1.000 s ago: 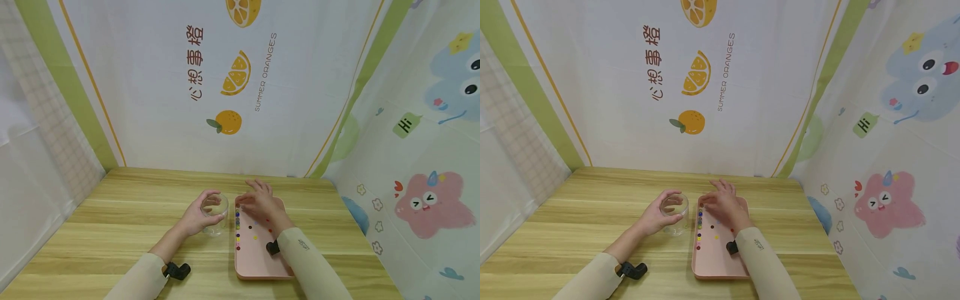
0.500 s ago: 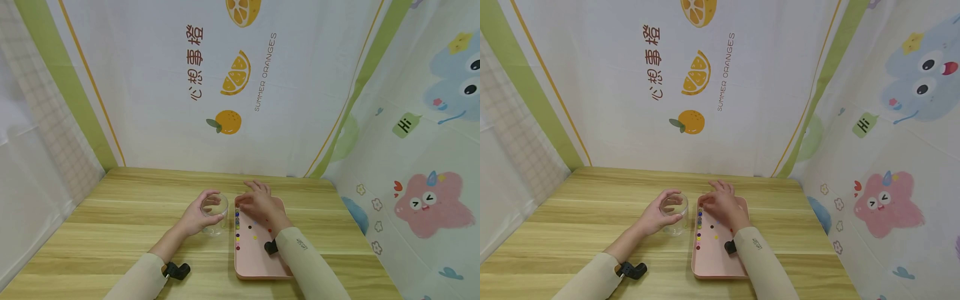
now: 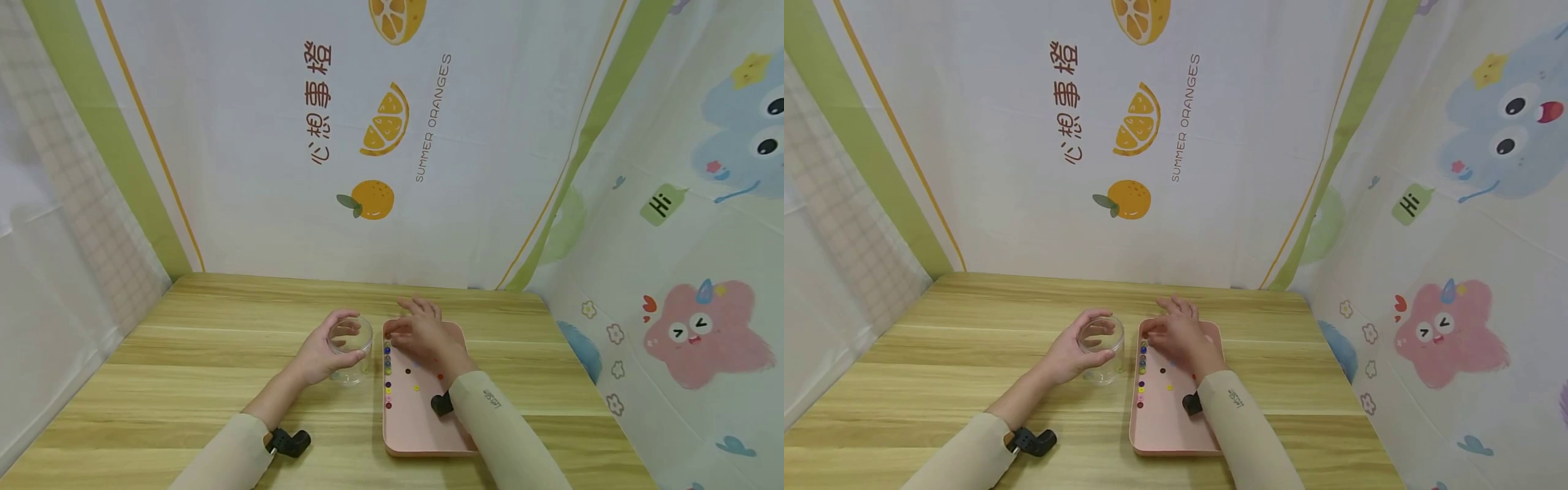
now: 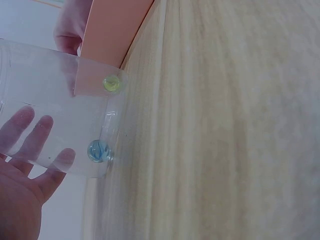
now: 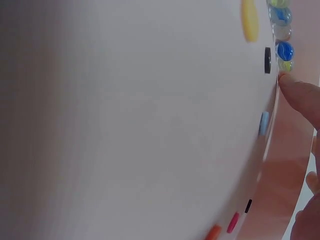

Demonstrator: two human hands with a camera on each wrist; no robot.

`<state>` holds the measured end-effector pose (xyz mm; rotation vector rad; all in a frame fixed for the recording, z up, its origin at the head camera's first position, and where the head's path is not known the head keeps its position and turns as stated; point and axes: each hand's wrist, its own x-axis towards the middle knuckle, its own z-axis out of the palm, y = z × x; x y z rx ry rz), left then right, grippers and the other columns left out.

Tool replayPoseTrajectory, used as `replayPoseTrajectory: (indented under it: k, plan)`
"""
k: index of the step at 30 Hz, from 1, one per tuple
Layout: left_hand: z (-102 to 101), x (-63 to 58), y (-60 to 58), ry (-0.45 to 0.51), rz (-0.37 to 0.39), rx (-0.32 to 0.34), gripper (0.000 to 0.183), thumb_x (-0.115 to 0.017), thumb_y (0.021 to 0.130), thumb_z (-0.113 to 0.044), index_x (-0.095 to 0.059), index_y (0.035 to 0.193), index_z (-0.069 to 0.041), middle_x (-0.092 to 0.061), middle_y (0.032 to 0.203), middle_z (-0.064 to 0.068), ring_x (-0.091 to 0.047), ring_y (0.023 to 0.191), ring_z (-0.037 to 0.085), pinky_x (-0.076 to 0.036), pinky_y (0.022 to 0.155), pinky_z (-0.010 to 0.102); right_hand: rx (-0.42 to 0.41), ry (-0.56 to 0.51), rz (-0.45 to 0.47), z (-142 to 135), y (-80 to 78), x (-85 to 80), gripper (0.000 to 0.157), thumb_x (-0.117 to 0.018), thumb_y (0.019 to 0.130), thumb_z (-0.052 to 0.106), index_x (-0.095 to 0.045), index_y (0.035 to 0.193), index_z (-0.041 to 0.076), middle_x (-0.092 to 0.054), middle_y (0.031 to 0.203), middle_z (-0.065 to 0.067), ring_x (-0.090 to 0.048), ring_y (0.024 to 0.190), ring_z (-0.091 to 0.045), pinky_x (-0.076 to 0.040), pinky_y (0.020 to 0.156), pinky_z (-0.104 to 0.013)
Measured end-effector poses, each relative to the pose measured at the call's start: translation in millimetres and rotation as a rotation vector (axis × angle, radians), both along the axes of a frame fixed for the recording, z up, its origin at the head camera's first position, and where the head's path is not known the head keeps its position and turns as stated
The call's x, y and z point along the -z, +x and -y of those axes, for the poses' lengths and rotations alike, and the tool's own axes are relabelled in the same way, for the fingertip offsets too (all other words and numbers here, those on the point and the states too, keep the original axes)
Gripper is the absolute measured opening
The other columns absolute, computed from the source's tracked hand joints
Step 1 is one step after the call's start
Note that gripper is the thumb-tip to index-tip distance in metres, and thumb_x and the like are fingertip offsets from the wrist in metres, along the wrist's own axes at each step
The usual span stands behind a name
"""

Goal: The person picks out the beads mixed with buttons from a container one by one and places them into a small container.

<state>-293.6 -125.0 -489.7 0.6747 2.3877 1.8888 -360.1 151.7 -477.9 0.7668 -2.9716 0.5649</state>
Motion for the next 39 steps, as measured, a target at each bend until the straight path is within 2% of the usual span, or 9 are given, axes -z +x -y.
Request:
replayPoseTrajectory:
  k: [4, 7, 12, 16, 21, 27, 32, 39]
  plan:
    - [-0.1, -0.1, 0.2, -0.002, -0.018, -0.001, 0.077, -0.087, 0.094, -0.014, -0.045, 0.159, -0.008, -0.061, 0.147, 0.027, -0.060, 0.141, 0.047, -0.045, 0.119, 0.070, -0.020, 0.016, -0.030, 1.5, -1.5, 0.8, 0.011, -0.080, 0.103, 0.036, -0.085, 0.112, 0.039, -0.037, 0.179, -0.003, -0.020, 0.169, -0.037, -0.010, 0.135, -0.067]
    - [-0.2, -0.4, 0.5, -0.004, -0.019, -0.002, 0.077, -0.087, 0.094, -0.015, -0.045, 0.159, -0.008, -0.061, 0.147, 0.026, -0.060, 0.141, 0.045, -0.044, 0.119, 0.071, -0.028, 0.026, -0.031, 2.4, -2.5, 1.2, 0.010, -0.079, 0.103, 0.034, -0.085, 0.111, 0.038, -0.039, 0.178, -0.005, -0.021, 0.168, -0.038, -0.010, 0.135, -0.066]
    - [-0.1, -0.9, 0.5, 0.001, -0.009, -0.001, 0.077, -0.087, 0.094, -0.014, -0.045, 0.159, -0.008, -0.061, 0.147, 0.026, -0.060, 0.141, 0.046, -0.044, 0.120, 0.070, -0.030, 0.036, -0.018, 3.6, -3.5, 2.0, 0.009, -0.080, 0.103, 0.035, -0.085, 0.109, 0.039, -0.040, 0.177, -0.005, -0.021, 0.168, -0.037, -0.010, 0.135, -0.064]
    - [0.3, -1.1, 0.8, 0.006, 0.002, 0.001, 0.077, -0.087, 0.094, -0.014, -0.046, 0.159, -0.009, -0.059, 0.148, 0.028, -0.058, 0.142, 0.051, -0.051, 0.115, 0.066, -0.030, 0.029, -0.021, 5.0, -5.2, 3.9, 0.007, -0.082, 0.101, 0.033, -0.086, 0.103, 0.038, -0.042, 0.176, -0.007, -0.023, 0.167, -0.038, -0.011, 0.135, -0.064]
    - [0.0, -0.9, 1.0, -0.001, -0.003, -0.003, 0.076, -0.087, 0.094, -0.015, -0.047, 0.158, -0.010, -0.059, 0.148, 0.031, -0.060, 0.141, 0.048, -0.047, 0.118, 0.069, -0.028, 0.018, -0.018, 6.2, -5.4, 4.5, 0.009, -0.082, 0.101, 0.030, -0.085, 0.099, 0.038, -0.044, 0.174, -0.009, -0.024, 0.166, -0.040, -0.012, 0.134, -0.065]
    - [-0.4, 0.1, 0.6, -0.007, -0.011, -0.007, 0.076, -0.087, 0.094, -0.015, -0.047, 0.157, -0.010, -0.059, 0.148, 0.030, -0.060, 0.141, 0.046, -0.044, 0.119, 0.071, 0.003, 0.007, 0.008, 2.6, -2.8, 2.5, 0.007, -0.081, 0.102, 0.031, -0.086, 0.105, 0.035, -0.045, 0.174, -0.007, -0.027, 0.165, -0.039, -0.016, 0.133, -0.066]
    - [-0.5, -1.3, 1.2, 0.000, -0.014, -0.003, 0.075, -0.088, 0.094, -0.015, -0.047, 0.157, -0.010, -0.059, 0.147, 0.031, -0.060, 0.141, 0.046, -0.044, 0.119, 0.071, 0.036, -0.007, 0.041, -1.9, -2.3, 0.9, 0.014, -0.081, 0.102, 0.035, -0.086, 0.115, 0.033, -0.045, 0.173, -0.004, -0.029, 0.164, -0.037, -0.021, 0.132, -0.067]
    - [-0.2, -1.5, 1.5, 0.012, -0.002, 0.003, 0.076, -0.088, 0.094, -0.014, -0.047, 0.158, -0.011, -0.058, 0.148, 0.031, -0.059, 0.141, 0.050, -0.046, 0.119, 0.070, 0.042, -0.017, 0.063, -8.8, -0.5, -4.5, 0.010, -0.081, 0.101, 0.037, -0.084, 0.111, 0.034, -0.049, 0.170, 0.001, -0.031, 0.161, -0.038, -0.027, 0.128, -0.068]
